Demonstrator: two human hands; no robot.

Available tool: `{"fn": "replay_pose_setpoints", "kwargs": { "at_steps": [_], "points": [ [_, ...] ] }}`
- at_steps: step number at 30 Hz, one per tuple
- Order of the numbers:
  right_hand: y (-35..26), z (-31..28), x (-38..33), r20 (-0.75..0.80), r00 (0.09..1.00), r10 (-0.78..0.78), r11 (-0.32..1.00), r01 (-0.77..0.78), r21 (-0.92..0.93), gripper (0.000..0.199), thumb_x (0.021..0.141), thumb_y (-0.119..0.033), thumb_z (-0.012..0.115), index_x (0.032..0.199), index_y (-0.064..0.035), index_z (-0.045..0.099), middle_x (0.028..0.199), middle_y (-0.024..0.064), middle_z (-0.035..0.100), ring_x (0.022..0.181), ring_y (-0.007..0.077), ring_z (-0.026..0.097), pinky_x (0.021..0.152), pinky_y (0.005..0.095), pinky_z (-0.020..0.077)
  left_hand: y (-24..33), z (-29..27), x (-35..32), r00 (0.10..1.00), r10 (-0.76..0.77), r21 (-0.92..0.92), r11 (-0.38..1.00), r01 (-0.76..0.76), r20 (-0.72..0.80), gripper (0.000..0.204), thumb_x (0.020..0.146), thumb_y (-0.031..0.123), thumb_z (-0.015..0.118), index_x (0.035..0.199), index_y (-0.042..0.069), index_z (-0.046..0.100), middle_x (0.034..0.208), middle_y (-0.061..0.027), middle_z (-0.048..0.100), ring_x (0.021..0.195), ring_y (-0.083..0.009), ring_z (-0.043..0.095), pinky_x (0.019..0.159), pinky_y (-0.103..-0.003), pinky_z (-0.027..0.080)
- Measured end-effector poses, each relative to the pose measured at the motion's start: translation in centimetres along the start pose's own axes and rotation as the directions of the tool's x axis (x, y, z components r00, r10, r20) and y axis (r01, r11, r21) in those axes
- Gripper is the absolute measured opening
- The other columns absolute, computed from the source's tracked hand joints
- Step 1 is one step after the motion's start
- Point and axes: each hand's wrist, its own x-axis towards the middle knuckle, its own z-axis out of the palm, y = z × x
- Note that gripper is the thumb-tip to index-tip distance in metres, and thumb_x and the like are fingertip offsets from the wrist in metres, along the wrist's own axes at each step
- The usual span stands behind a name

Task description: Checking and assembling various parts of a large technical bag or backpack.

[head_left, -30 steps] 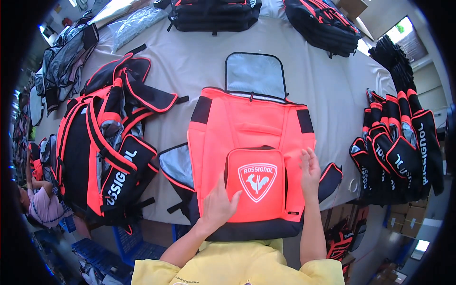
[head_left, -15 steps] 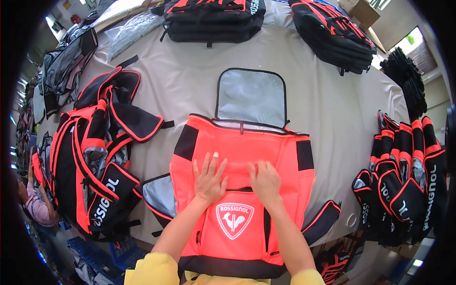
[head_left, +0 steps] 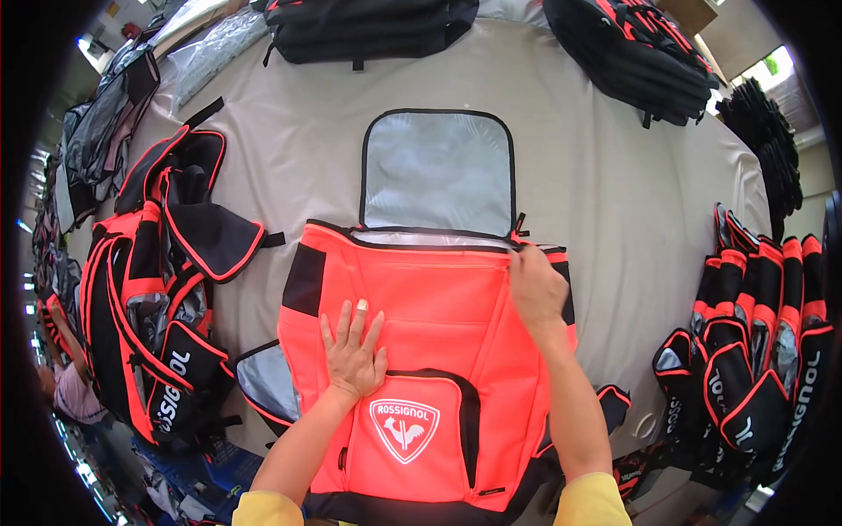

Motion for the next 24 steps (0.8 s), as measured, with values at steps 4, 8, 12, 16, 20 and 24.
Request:
{"fn": "replay_pose_setpoints", "kwargs": {
  "at_steps": [4, 8, 12, 16, 20, 24],
  "points": [
    [3.5, -2.7, -1.1, -0.017, 0.998, 0.067, 0.996, -0.068, -0.060, 0.014, 0.103, -0.021, 0.067, 0.102, -0.0076, 0.066, 0.098, 0.0114, 0.070, 0.083, 0.0347, 0.071, 0.069, 0.0439, 0.0585, 0.1, 0.5, 0.2, 1.000, -0.003, -0.010, 1.000, 0.003, -0.005, 0.068, 0.090, 0.033, 0.064, 0.155, 0.015, 0.055, 0.170, -0.0178, 0.036, 0.162, -0.0408, 0.023, 0.126, -0.072, 0.010],
    [-0.9, -1.5, 0.8, -0.057, 0.970, -0.236, 0.875, 0.238, 0.421, 0.014, 0.097, -0.011, 0.073, 0.111, -0.0063, 0.073, 0.100, 0.0110, 0.069, 0.092, 0.0310, 0.068, 0.076, 0.0445, 0.0553, 0.1, 0.5, 0.2, 1.000, -0.005, -0.027, 1.000, 0.005, 0.002, 0.069, 0.090, 0.033, 0.064, 0.155, 0.015, 0.054, 0.169, -0.0182, 0.037, 0.162, -0.0412, 0.024, 0.126, -0.073, 0.011],
    [-3.6, 1.8, 2.2, -0.006, 0.952, -0.306, 0.854, 0.277, 0.441, 0.016, 0.094, -0.010, 0.077, 0.109, -0.0070, 0.076, 0.098, 0.0093, 0.068, 0.091, 0.0296, 0.068, 0.075, 0.0426, 0.0555, -0.1, 0.6, 0.1, 1.000, 0.008, -0.022, 1.000, -0.008, -0.009, 0.068, 0.089, 0.033, 0.064, 0.154, 0.015, 0.055, 0.169, -0.0189, 0.038, 0.161, -0.0412, 0.025, 0.126, -0.072, 0.012],
    [-3.5, 3.6, 2.3, 0.072, 0.969, -0.237, 0.920, 0.199, 0.339, 0.012, 0.095, -0.011, 0.074, 0.106, -0.0063, 0.073, 0.100, 0.0092, 0.068, 0.093, 0.0310, 0.067, 0.076, 0.0434, 0.0555, 0.0, 0.4, 0.2, 1.000, -0.007, -0.030, 1.000, 0.007, -0.013, 0.067, 0.089, 0.033, 0.064, 0.153, 0.014, 0.057, 0.168, -0.0190, 0.039, 0.161, -0.0412, 0.026, 0.126, -0.072, 0.012],
    [-1.1, 5.5, 2.8, 0.024, 0.994, -0.111, 0.951, 0.099, 0.294, 0.010, 0.100, -0.014, 0.068, 0.105, -0.0055, 0.069, 0.097, 0.0107, 0.068, 0.093, 0.0336, 0.067, 0.077, 0.0461, 0.0552, 0.1, 0.7, 0.5, 1.000, 0.001, -0.061, 0.998, -0.003, -0.029, 0.067, 0.089, 0.033, 0.064, 0.152, 0.014, 0.058, 0.168, -0.0190, 0.040, 0.160, -0.0412, 0.027, 0.126, -0.072, 0.012],
    [4.0, 1.0, 7.1, 0.271, 0.786, 0.556, 0.258, -0.473, 0.842, 0.029, 0.115, -0.033, 0.053, 0.109, -0.0079, 0.065, 0.084, 0.0037, 0.060, 0.068, 0.0144, 0.053, 0.057, 0.0325, 0.0435, -0.6, -0.2, -0.2, 0.999, -0.033, -0.048, 0.998, 0.031, -0.028, 0.067, 0.088, 0.033, 0.065, 0.152, 0.015, 0.058, 0.168, -0.0186, 0.040, 0.160, -0.0411, 0.028, 0.126, -0.072, 0.012]
  ]
}}
